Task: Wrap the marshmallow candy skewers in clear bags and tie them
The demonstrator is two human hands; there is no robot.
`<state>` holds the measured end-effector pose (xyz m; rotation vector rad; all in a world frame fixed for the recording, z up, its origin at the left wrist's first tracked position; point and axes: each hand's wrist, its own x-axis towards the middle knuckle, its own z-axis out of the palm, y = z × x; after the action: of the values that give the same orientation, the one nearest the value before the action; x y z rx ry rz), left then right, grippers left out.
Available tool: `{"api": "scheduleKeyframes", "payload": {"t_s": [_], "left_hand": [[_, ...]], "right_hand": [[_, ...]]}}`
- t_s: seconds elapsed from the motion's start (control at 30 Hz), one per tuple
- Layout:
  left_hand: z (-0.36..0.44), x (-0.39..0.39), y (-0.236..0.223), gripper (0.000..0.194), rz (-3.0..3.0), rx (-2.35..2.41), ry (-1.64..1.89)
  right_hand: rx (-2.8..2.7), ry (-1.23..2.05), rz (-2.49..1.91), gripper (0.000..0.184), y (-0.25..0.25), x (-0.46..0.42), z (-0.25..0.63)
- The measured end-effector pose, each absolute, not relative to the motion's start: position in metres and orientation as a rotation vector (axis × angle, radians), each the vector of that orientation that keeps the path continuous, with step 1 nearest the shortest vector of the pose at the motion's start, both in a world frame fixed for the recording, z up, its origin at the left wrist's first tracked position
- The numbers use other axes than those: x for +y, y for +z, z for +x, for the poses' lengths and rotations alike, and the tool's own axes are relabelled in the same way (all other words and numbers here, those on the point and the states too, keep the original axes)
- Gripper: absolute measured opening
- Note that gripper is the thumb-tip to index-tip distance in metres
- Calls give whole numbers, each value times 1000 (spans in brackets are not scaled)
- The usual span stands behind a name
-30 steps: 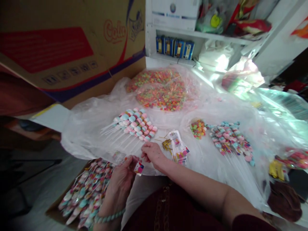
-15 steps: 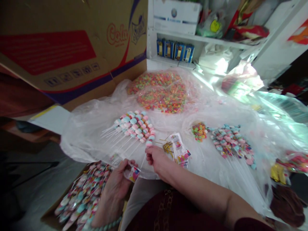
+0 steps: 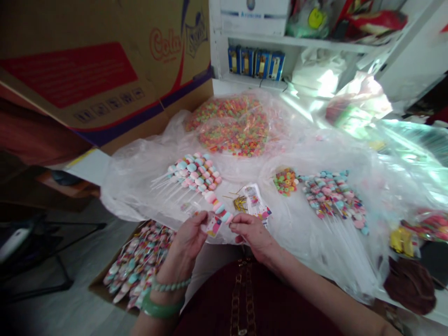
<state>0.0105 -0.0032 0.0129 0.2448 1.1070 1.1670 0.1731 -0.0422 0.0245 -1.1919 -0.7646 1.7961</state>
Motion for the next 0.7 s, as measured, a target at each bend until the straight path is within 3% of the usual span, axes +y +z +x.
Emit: {"api": "scheduleKeyframes", "payload": {"t_s": [0.2, 0.37, 0.7], "left_hand": [[50, -12, 25, 22, 422, 1142, 1293], [55, -13, 24, 31, 395, 1097, 1136], [55, -2, 18, 28, 391, 1192, 1237]], "right_hand": [[-662, 1751, -1146, 16, 23, -35, 163], [-635, 1630, -1203, 17, 14, -30, 168], [-714, 1622, -1196, 12, 15, -24, 169]]}}
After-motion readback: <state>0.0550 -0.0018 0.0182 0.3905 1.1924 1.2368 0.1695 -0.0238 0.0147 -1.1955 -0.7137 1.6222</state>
